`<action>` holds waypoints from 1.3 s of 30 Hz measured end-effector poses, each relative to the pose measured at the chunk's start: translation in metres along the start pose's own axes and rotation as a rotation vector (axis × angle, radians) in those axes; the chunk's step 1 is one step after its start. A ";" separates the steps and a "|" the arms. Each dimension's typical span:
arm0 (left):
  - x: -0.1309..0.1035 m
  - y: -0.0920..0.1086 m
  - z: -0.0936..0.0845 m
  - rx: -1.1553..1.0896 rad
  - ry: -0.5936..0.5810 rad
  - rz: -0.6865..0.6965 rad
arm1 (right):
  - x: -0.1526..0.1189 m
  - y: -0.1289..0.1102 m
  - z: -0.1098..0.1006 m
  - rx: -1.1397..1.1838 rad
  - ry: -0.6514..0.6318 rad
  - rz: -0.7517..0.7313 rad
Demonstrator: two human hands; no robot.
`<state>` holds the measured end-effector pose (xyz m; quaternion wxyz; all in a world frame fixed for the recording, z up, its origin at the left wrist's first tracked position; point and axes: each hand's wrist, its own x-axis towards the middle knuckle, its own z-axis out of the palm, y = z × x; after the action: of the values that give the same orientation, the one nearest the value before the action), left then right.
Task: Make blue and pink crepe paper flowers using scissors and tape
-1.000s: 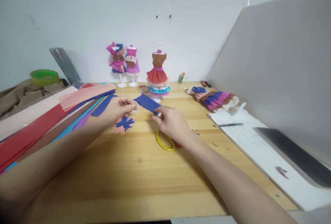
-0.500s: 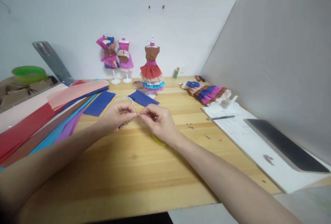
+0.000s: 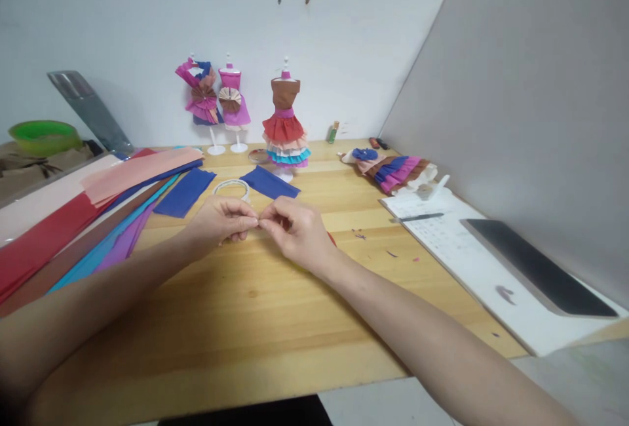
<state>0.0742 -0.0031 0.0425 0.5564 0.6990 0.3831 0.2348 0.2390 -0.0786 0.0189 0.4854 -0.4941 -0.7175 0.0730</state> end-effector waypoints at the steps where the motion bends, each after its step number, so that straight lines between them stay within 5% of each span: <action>1: -0.001 0.001 0.000 -0.013 -0.011 -0.001 | 0.000 0.000 0.000 -0.006 0.000 -0.037; 14: -0.005 -0.001 -0.005 0.019 -0.198 -0.008 | 0.000 -0.002 -0.007 -0.032 -0.091 -0.400; 26: -0.003 -0.008 -0.003 -0.323 -0.399 0.055 | 0.000 -0.002 0.000 0.257 0.005 -0.034; 31: -0.001 -0.009 -0.004 -0.380 -0.272 0.067 | 0.002 0.002 0.000 0.346 0.046 0.078; 39: -0.009 -0.005 0.006 -0.328 -0.106 0.097 | -0.002 0.007 0.005 0.018 0.094 -0.191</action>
<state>0.0723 -0.0136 0.0371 0.6703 0.6280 0.2758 0.2834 0.2400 -0.0745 0.0114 0.5279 -0.4217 -0.7372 0.0096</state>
